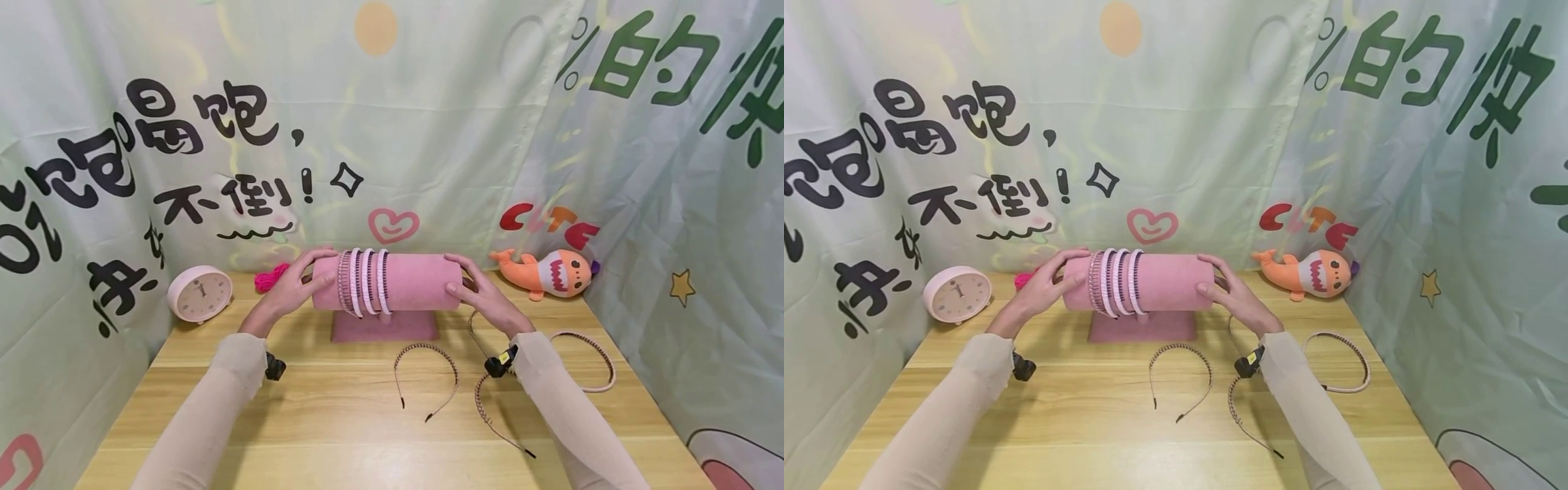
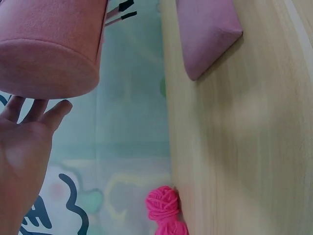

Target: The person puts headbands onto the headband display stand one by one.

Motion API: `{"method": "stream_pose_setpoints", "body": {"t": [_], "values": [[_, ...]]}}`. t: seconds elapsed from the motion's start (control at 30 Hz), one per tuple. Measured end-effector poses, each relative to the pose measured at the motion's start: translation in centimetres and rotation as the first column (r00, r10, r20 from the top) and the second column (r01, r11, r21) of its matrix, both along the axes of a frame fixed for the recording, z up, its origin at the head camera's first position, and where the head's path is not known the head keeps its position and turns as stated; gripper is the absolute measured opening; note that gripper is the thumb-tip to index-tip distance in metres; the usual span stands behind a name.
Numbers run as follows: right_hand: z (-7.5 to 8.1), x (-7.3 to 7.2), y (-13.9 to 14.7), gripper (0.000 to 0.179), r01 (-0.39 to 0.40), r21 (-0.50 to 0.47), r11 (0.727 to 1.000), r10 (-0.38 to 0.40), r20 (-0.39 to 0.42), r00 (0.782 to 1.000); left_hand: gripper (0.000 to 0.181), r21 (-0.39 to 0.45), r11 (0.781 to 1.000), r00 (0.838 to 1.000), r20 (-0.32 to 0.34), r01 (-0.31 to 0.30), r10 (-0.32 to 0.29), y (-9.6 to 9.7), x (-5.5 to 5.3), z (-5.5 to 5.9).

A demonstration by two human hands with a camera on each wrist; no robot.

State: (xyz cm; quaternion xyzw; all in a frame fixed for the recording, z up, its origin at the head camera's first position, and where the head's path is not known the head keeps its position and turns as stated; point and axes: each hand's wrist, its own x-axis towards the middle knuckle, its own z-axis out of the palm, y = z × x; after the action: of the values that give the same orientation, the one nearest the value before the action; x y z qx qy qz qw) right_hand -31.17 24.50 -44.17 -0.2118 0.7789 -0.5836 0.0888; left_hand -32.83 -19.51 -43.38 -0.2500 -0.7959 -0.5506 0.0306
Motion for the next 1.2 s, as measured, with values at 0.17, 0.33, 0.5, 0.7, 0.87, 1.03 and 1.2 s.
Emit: {"method": "stream_pose_setpoints", "body": {"t": [0.17, 0.33, 0.5, 0.7, 0.87, 1.03, 1.2], "values": [[0.0, 0.0, 0.0, 0.065, -0.002, -0.004, 1.0, 0.002, -0.015, 1.0, 0.048, 0.022, 1.0, 1.0, 0.011, -0.009, 0.009, 0.0, 0.1, 0.0], [-0.1, 0.2, 0.0, 0.072, -0.01, 0.011, 1.0, 0.011, -0.028, 1.0, 0.049, 0.035, 0.999, 1.0, 0.024, -0.01, 0.009, -0.1, 0.1, -0.2], [-0.7, 0.7, 0.6, 0.083, -0.008, 0.048, 0.999, 0.01, -0.029, 1.0, 0.049, 0.04, 0.999, 1.0, 0.023, -0.011, 0.01, -0.3, 0.0, -0.4], [-2.2, 2.0, 2.2, 0.08, -0.019, 0.098, 0.995, 0.016, 0.024, 1.0, 0.05, 0.039, 0.999, 1.0, 0.024, -0.004, 0.003, -0.2, -0.1, -0.3], [-3.6, 3.0, 3.5, 0.06, -0.008, 0.214, 0.977, 0.001, 0.03, 1.0, 0.05, 0.025, 1.0, 0.999, 0.031, -0.007, 0.006, -0.1, -0.1, -0.2], [-4.5, 3.7, 4.0, 0.046, -0.018, 0.268, 0.963, 0.017, 0.005, 1.0, 0.05, 0.022, 1.0, 0.999, 0.037, -0.007, 0.007, -0.1, -0.1, -0.1], [-5.3, 4.0, 3.7, 0.045, -0.09, 0.278, 0.956, 0.085, 0.031, 0.996, 0.051, 0.015, 1.0, 0.999, 0.04, -0.013, 0.012, -0.2, -0.1, -0.1]]}}
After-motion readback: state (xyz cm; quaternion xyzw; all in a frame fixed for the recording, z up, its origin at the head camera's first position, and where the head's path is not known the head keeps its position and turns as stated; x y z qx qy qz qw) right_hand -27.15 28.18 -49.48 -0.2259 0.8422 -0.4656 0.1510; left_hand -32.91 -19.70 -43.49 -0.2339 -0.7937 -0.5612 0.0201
